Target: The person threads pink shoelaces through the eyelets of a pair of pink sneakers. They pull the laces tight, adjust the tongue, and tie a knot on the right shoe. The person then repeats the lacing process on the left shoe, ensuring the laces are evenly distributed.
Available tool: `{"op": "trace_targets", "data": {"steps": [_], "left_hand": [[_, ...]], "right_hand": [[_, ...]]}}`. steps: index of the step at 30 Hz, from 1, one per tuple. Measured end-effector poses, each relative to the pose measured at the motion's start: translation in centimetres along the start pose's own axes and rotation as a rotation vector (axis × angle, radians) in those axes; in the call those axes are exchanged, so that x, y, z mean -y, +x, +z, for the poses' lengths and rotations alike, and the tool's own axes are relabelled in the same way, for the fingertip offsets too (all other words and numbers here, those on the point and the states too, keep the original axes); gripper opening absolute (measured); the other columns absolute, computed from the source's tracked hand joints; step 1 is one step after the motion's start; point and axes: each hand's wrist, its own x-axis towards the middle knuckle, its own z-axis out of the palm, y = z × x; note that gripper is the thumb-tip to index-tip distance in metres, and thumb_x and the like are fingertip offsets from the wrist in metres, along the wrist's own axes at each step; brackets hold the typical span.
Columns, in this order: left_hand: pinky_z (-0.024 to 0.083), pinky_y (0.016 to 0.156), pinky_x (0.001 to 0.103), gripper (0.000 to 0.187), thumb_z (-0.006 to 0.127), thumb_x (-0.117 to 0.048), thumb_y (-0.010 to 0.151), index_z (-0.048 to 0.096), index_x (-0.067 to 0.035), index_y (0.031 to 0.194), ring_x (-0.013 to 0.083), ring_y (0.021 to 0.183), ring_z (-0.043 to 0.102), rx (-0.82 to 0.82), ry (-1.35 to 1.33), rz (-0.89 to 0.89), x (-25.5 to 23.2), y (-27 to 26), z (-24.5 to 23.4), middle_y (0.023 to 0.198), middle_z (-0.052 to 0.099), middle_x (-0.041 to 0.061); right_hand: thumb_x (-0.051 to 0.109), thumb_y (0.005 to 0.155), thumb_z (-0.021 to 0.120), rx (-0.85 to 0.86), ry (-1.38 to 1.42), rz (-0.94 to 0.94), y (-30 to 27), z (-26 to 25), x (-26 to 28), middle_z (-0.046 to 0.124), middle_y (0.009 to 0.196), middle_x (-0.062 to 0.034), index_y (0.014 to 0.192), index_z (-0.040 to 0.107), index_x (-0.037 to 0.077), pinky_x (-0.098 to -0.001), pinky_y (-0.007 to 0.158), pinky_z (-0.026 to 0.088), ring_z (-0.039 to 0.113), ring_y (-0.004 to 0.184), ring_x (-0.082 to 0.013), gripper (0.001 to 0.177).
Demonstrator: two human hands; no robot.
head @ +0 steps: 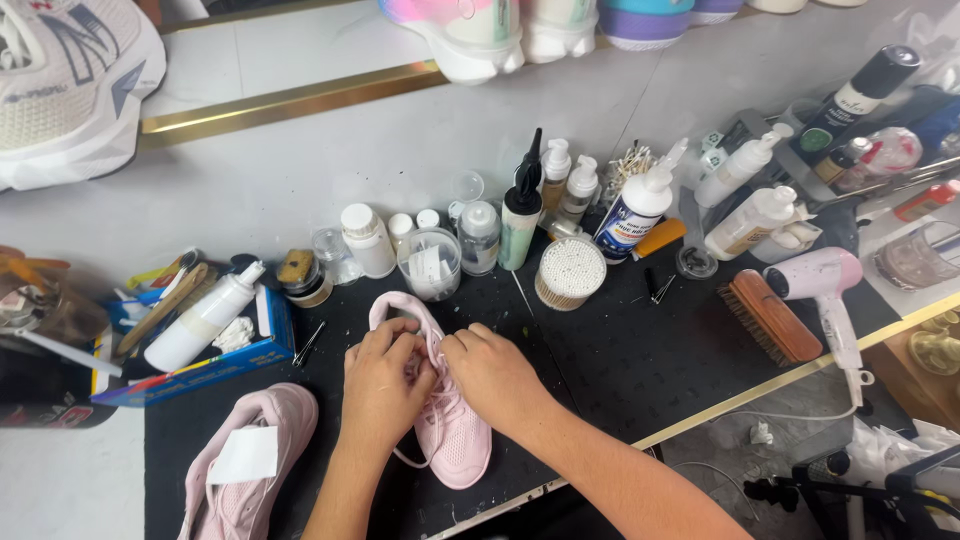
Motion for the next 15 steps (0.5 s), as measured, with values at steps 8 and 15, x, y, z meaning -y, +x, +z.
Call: {"op": "trace_targets", "data": {"steps": [8,15], "left_hand": [[0.043,0.093,0.043,0.028,0.081,-0.016,0.073,0.074,-0.011,0.1,0.0255,0.104,0.065,0.022,-0.025,0.004,-0.1,-0.4,-0.5,0.12,0.067,0.001],[0.042,0.09,0.043,0.024,0.079,-0.02,0.076,0.078,-0.013,0.099,0.0243,0.106,0.064,0.047,0.005,-0.003,0.5,-0.4,-0.2,0.119,0.068,0.001]], "right_hand": [[0.002,0.084,0.065,0.084,0.074,0.048,0.5,0.0,0.0,0.067,0.079,-0.015,0.101,0.059,0.0,-0.0413,0.07,0.056,0.068,0.08,-0.032,0.019],[0.013,0.086,0.069,0.281,0.298,0.15,3.0,-1.7,-1.1,0.069,0.077,-0.021,0.137,0.047,0.009,-0.0487,0.065,0.054,0.071,0.077,-0.0401,0.055]]}}
